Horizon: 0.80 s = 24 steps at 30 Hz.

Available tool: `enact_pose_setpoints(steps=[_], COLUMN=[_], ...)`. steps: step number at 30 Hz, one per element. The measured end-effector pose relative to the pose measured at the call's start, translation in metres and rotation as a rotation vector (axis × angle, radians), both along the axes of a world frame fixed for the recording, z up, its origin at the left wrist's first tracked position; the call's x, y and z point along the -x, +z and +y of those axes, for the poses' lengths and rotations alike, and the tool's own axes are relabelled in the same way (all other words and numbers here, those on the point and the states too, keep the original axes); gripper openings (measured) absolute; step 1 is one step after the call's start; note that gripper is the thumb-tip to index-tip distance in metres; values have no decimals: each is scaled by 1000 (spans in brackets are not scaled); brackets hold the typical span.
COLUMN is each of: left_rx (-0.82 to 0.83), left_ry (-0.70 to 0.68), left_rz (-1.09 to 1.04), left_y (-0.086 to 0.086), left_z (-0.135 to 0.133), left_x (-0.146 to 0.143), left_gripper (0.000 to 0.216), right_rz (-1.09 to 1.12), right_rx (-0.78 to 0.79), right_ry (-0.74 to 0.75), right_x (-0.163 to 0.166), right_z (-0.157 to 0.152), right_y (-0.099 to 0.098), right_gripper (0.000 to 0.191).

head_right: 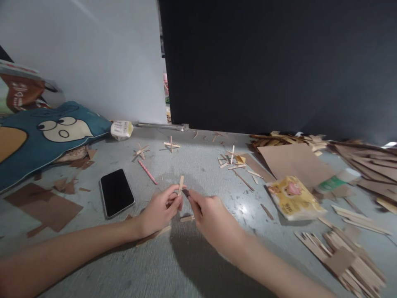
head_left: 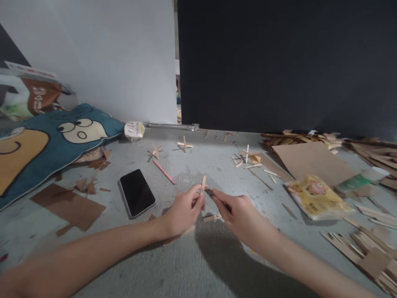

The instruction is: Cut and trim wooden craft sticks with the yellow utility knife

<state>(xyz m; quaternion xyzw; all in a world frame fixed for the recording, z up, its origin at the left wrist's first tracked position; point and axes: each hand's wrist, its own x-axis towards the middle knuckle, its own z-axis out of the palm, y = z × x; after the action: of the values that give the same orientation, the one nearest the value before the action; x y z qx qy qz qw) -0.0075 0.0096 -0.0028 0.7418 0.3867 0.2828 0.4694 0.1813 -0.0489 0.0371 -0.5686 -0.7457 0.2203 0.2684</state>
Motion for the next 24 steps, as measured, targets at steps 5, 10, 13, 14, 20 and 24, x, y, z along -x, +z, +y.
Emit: enact_pose_setpoints(steps=[5,10,13,14,20,24], left_rx=[-42,-74,-129,-142,-77,-33], left_ry=[-8,-25,-22,-25,-57,-63], left_rz=[39,80,128,141,141,98], left_y=[-4,-9,-8,-6,0,-2], left_z=[0,1,-1,-2,-4,-3], left_x=[0,3,4,4,3,3], left_gripper=[30,31,30,29,22,17], right_rz=[-58,-147,-207,-211,-103,117], right_rx=[-7,8,17,14,41,139], right_ry=[-4,-13,-26,-26,-28,22], right_x=[0,1,2,3,6,6], right_z=[-2,-1,-4,-5,-4,0], right_y=[-4,-10,-14,-16,-12,-3], right_gripper=[32,31,36,38,33,35])
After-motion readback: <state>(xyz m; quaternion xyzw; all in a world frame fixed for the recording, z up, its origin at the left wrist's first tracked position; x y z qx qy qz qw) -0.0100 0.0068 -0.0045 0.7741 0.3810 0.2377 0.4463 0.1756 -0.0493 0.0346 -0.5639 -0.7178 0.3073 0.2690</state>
